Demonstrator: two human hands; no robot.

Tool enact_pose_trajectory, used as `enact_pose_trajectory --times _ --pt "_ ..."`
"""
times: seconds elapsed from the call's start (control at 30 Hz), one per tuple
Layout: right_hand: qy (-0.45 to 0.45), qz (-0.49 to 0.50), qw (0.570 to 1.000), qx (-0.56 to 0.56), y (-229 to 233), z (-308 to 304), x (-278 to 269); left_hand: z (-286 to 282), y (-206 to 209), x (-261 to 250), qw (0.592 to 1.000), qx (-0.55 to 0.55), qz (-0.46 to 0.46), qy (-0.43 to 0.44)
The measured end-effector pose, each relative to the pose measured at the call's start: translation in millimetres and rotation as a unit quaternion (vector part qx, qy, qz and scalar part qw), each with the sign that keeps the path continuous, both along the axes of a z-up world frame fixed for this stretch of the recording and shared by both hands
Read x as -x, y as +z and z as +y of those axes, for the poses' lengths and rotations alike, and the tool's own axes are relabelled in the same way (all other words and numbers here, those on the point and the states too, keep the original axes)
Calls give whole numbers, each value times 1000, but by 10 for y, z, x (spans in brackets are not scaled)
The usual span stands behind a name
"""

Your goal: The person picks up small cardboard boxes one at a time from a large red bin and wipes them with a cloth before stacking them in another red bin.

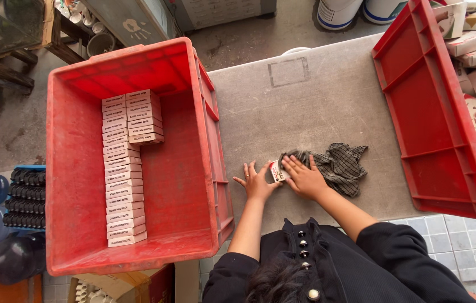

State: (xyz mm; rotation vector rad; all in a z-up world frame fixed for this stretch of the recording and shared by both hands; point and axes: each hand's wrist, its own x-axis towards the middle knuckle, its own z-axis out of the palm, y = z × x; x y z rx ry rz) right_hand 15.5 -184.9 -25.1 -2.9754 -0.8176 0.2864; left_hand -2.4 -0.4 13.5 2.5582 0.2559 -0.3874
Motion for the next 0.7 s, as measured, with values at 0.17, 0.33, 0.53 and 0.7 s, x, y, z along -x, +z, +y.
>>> enact_pose_trajectory --times 0.17,0.33,0.53,0.7 --pt "26 -5 1000 -6 -81 179 79 6 -163 -2 1000 -15 -16 -6" --pt "145 -49 986 -60 -201 -61 188 21 -323 -22 998 -45 -40 -15" --pt "99 -106 975 -167 -316 -557 -49 17 113 -45 998 4 -44 -54" --pt "-251 -121 883 -378 -129 -425 -260 35 56 -133 996 75 14 -49"
